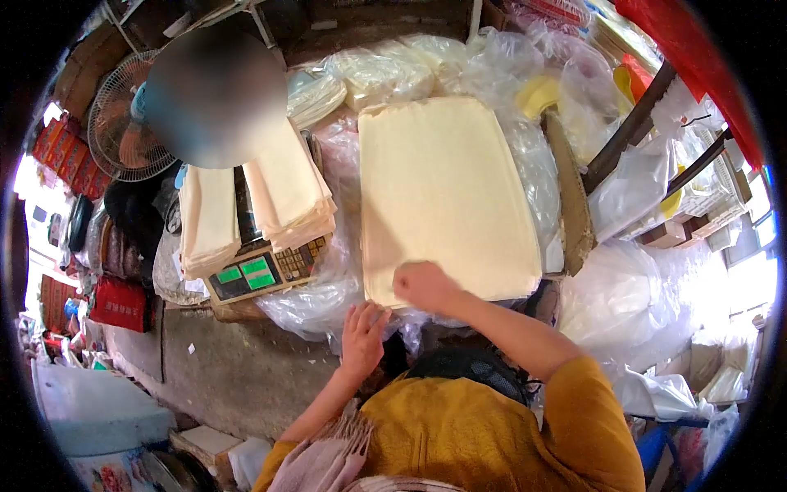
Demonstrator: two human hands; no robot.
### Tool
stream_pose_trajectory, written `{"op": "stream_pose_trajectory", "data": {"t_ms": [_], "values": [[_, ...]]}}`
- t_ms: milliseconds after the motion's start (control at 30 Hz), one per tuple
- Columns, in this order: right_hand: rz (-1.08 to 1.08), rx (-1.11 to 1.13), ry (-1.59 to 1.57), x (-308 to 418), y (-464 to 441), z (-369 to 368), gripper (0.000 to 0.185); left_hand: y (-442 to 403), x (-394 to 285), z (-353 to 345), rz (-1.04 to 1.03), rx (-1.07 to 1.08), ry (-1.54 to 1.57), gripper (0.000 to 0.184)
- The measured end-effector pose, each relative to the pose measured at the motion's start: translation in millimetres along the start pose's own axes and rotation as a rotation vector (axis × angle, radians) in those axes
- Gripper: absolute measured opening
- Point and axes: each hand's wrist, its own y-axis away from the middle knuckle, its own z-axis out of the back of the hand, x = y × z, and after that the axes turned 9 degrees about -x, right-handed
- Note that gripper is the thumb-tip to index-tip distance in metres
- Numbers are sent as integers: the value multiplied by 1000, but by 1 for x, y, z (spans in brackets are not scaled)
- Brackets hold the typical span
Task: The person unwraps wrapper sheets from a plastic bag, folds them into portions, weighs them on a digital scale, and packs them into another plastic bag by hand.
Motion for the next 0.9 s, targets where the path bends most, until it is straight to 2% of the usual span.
{"op": "stream_pose_trajectory", "data": {"t_ms": [33,100,133,233,333,400,433,467,500,567,667,767,833,900], "values": [[-251,-69,-170,-7,-10,7,14,-6,-2,2,3,4,2,37],[-417,-329,-407,-36,-32,30,19,-15,-7,2,-1,52,87,38],[-437,-192,-409,-26,-30,46,18,-27,-9,-3,-9,88,166,39],[-17,-55,-316,-5,13,47,25,-50,-14,-31,-49,158,314,40],[310,-80,756,-16,52,58,44,-69,-16,-55,-103,92,318,40],[233,-91,572,-65,54,60,35,-82,-16,-66,-122,66,295,41],[201,-94,477,-64,45,66,31,-85,-17,-70,-114,85,284,41],[-94,-56,289,-65,31,76,21,-83,-19,-71,-106,117,272,42],[-22,-80,382,-65,-1,84,14,-85,-22,-68,-131,116,188,42],[275,-109,488,-30,-57,106,10,-94,-34,-62,-180,100,23,43],[642,53,638,11,-88,91,7,-87,-33,-72,-129,168,-28,44],[557,111,683,20,-98,118,10,-87,-34,-73,-120,172,-42,44],[345,-317,98,15,-109,182,19,-89,-35,-71,-126,158,-43,44],[447,-678,182,41,-92,243,28,-89,-35,-71,-126,154,-43,44]]}}
